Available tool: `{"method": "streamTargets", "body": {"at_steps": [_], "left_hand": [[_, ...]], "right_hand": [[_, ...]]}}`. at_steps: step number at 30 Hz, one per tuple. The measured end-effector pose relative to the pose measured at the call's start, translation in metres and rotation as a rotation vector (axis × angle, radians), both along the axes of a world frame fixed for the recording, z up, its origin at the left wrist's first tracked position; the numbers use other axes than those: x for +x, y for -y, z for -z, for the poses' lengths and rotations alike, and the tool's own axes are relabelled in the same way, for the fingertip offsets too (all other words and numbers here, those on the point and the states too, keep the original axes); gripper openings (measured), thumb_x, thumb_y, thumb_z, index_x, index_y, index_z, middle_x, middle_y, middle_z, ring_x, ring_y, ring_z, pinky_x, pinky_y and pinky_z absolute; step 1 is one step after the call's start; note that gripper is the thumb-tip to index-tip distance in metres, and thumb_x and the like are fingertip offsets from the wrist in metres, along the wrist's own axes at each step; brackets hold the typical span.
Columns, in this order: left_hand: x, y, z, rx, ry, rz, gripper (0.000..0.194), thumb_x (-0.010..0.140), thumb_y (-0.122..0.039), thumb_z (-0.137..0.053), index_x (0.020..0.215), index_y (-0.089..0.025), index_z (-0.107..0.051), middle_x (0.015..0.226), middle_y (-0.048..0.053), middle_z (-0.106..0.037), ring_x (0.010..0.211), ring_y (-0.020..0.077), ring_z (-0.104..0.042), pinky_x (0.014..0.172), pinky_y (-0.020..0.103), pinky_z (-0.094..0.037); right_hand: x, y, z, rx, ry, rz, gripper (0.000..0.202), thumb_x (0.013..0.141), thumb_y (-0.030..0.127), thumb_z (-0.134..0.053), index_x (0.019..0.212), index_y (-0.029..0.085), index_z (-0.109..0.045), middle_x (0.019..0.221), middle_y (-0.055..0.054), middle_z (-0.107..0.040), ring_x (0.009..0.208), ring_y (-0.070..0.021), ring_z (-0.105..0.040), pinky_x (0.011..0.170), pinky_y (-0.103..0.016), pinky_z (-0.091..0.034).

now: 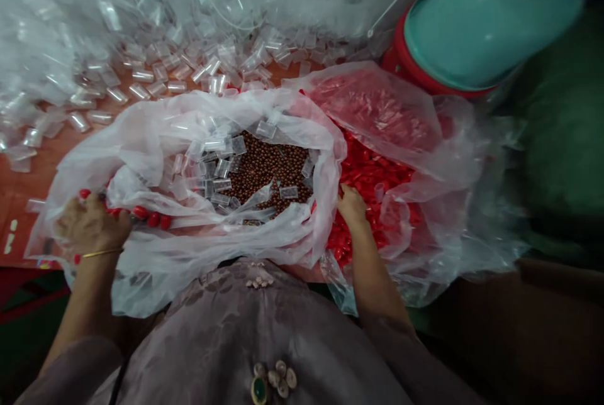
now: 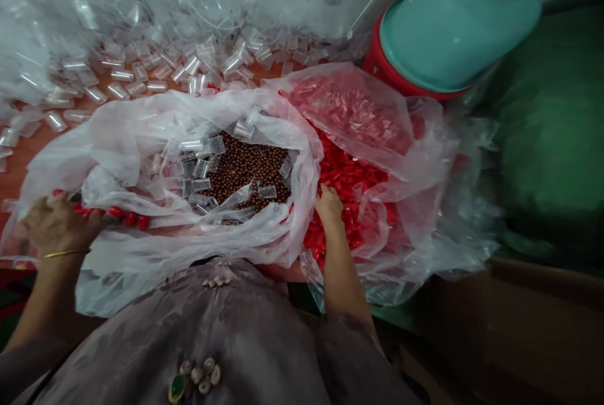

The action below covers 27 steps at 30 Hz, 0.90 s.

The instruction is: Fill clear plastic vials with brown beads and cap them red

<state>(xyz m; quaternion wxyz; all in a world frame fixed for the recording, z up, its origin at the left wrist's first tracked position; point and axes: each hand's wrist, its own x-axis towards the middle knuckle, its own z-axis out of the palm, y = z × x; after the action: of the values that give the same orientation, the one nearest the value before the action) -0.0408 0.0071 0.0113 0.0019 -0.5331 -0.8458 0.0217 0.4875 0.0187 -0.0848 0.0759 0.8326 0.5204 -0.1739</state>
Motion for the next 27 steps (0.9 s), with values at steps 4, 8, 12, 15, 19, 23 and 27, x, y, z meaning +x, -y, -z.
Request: {"method": "streamTargets", "body": {"at_steps": [4, 8, 12, 15, 19, 23, 27], "left_hand": [[0.105, -0.032, 0.002, 0.028, 0.298, 0.491, 0.03, 0.086, -0.034, -0.037, 0.107, -0.019, -0.053, 0.107, 0.005, -0.062, 0.1, 0.0205, -0.055, 0.09, 0.035, -0.039], [0.221, -0.044, 0.032, -0.274, 0.566, 0.875, 0.029, 0.087, -0.032, -0.042, 0.111, -0.019, -0.052, 0.101, 0.008, -0.062, 0.097, 0.0182, -0.056, 0.085, 0.028, -0.042], [0.292, -0.05, 0.066, -0.398, 0.5, 0.942, 0.034, 0.084, -0.035, -0.049, 0.112, -0.016, -0.049, 0.109, 0.014, -0.055, 0.101, 0.0243, -0.054, 0.082, 0.034, -0.045], [0.298, -0.058, 0.077, -0.48, 0.515, 0.943, 0.028, 0.084, -0.033, -0.049, 0.104, -0.014, -0.054, 0.106, 0.015, -0.058, 0.1, 0.0249, -0.057, 0.082, 0.034, -0.045], [0.259, -0.071, 0.074, -0.562, 0.664, 0.758, 0.031, 0.088, -0.037, -0.038, 0.099, -0.015, -0.057, 0.095, 0.01, -0.065, 0.089, 0.0201, -0.062, 0.077, 0.029, -0.046], [0.215, -0.086, 0.074, -0.703, 0.713, 0.423, 0.029, 0.086, -0.027, -0.037, 0.081, -0.012, -0.062, 0.069, 0.008, -0.067, 0.071, 0.0173, -0.063, 0.065, 0.024, -0.045], [0.217, -0.101, 0.091, -0.647, 0.725, 0.329, 0.021, 0.081, -0.022, -0.045, 0.072, -0.013, -0.062, 0.065, 0.009, -0.065, 0.071, 0.0189, -0.064, 0.065, 0.024, -0.045]], "right_hand": [[-0.011, -0.006, 0.005, -0.018, 0.036, 0.051, 0.042, 0.087, 0.025, -0.038, 0.125, 0.012, -0.051, 0.117, -0.018, -0.057, 0.102, -0.0257, -0.057, 0.079, -0.034, -0.042], [-0.013, 0.002, 0.002, 0.063, 0.104, 0.094, 0.04, 0.087, 0.024, -0.037, 0.12, 0.012, -0.056, 0.109, -0.018, -0.061, 0.101, -0.0282, -0.056, 0.083, -0.04, -0.04], [-0.013, 0.021, 0.001, 0.218, 0.07, 0.175, 0.041, 0.085, 0.029, -0.039, 0.116, 0.011, -0.059, 0.106, -0.017, -0.063, 0.098, -0.0263, -0.056, 0.085, -0.039, -0.04], [-0.009, 0.036, 0.004, 0.346, -0.001, 0.176, 0.042, 0.083, 0.032, -0.04, 0.111, 0.008, -0.061, 0.104, -0.018, -0.064, 0.096, -0.025, -0.056, 0.085, -0.037, -0.041], [-0.006, 0.046, 0.003, 0.52, -0.111, 0.24, 0.044, 0.084, 0.036, -0.038, 0.111, 0.008, -0.058, 0.101, -0.018, -0.063, 0.086, -0.0235, -0.059, 0.079, -0.037, -0.044], [-0.018, 0.032, -0.004, 0.611, -0.312, 0.255, 0.044, 0.086, 0.037, -0.033, 0.113, 0.01, -0.054, 0.091, -0.014, -0.063, 0.068, -0.0178, -0.058, 0.067, -0.032, -0.046], [-0.047, 0.003, -0.014, 0.691, -0.423, 0.158, 0.04, 0.086, 0.038, -0.034, 0.11, 0.014, -0.055, 0.086, -0.01, -0.062, 0.067, -0.0163, -0.056, 0.064, -0.03, -0.046]]}}
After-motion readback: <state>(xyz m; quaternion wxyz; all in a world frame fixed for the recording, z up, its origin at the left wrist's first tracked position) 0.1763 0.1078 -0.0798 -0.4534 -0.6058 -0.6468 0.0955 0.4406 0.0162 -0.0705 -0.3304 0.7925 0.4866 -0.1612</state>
